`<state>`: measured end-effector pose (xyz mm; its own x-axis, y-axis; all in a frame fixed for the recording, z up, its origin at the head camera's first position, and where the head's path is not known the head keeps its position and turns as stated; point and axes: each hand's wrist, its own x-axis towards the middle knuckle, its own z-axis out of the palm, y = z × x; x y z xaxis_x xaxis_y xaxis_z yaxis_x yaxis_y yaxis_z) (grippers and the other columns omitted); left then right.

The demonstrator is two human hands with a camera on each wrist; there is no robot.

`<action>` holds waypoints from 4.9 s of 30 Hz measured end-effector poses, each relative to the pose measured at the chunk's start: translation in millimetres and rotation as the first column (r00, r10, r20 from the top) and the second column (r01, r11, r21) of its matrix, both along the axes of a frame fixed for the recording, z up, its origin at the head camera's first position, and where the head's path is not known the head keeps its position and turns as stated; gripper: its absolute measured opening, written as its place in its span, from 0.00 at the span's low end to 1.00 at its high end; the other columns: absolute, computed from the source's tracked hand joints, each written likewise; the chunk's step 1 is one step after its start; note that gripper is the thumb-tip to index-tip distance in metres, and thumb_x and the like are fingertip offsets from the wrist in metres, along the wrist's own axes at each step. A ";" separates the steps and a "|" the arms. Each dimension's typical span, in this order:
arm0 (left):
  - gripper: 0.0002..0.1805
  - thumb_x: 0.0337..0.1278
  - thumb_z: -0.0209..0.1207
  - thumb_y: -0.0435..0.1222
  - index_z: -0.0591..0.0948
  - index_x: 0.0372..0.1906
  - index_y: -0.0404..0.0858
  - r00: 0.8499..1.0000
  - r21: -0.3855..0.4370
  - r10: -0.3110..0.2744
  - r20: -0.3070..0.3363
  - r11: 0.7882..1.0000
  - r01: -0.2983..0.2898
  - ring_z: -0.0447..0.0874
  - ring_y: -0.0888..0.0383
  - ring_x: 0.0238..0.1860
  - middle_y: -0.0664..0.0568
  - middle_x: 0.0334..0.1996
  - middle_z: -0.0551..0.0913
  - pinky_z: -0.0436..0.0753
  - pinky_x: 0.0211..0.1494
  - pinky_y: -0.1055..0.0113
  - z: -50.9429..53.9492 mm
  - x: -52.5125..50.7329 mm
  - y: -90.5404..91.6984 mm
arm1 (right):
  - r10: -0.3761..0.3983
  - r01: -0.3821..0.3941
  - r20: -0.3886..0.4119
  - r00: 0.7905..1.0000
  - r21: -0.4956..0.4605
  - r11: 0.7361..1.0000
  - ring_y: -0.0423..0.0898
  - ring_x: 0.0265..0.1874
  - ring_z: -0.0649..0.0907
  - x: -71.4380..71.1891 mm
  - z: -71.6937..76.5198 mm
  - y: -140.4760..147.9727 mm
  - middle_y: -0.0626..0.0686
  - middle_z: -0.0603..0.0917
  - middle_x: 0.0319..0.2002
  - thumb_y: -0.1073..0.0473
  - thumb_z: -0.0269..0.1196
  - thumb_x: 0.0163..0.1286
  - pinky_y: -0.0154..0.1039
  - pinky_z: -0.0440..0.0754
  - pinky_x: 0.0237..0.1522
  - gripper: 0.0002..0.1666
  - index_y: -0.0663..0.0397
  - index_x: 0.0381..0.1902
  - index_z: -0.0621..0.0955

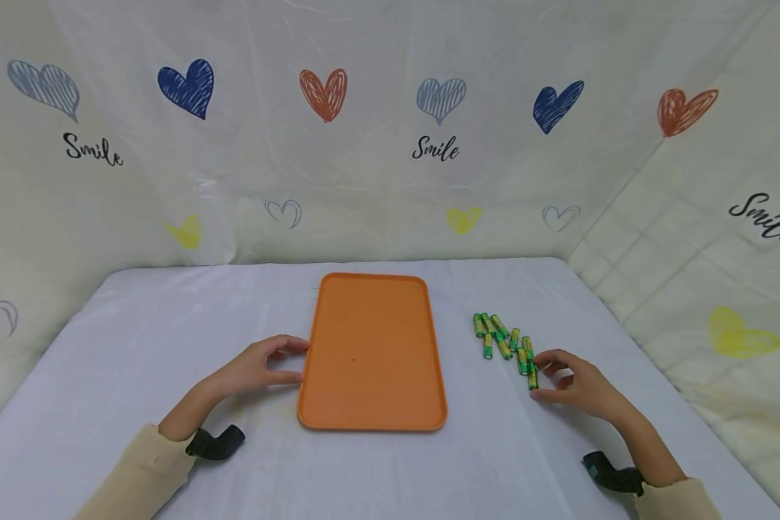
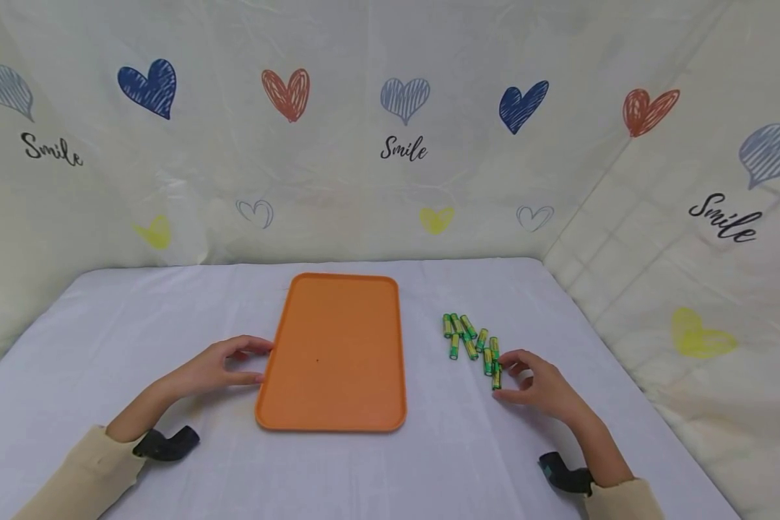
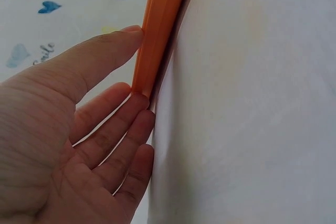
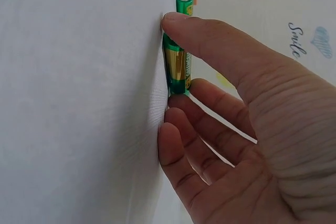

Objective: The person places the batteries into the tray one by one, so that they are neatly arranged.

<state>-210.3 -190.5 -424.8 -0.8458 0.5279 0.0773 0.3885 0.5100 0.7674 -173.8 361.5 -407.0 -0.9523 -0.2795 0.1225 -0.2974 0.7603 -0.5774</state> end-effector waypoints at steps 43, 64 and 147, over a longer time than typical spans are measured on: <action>0.29 0.55 0.69 0.44 0.76 0.61 0.38 1.000 0.020 -0.008 0.008 1.000 0.008 0.75 0.50 0.58 0.49 0.57 0.80 0.73 0.62 0.56 -3.0 -4.2 -2.1 | 0.013 -0.016 -0.094 0.996 -0.033 0.999 0.39 0.32 0.78 0.7 4.5 -5.2 0.52 0.82 0.37 0.62 0.77 0.50 0.33 0.80 0.31 0.27 0.65 0.46 0.79; 0.30 0.54 0.69 0.45 0.76 0.61 0.38 1.000 0.007 -0.012 0.010 1.000 0.012 0.75 0.49 0.59 0.49 0.57 0.80 0.72 0.63 0.55 -1.2 -2.6 -0.3 | 0.065 -0.076 -0.181 0.981 -0.056 0.996 0.39 0.33 0.79 -1.4 10.3 -19.8 0.55 0.83 0.37 0.67 0.77 0.48 0.33 0.80 0.31 0.28 0.68 0.47 0.79; 0.30 0.55 0.69 0.45 0.76 0.61 0.40 0.999 0.021 0.009 0.047 1.000 -0.010 0.74 0.51 0.60 0.52 0.57 0.79 0.69 0.66 0.50 0.4 -1.4 1.8 | 0.510 -0.520 -0.109 0.853 -0.256 0.815 0.52 0.37 0.82 -39.7 25.6 -190.8 0.54 0.81 0.38 0.62 0.74 0.56 0.42 0.84 0.42 0.23 0.62 0.47 0.78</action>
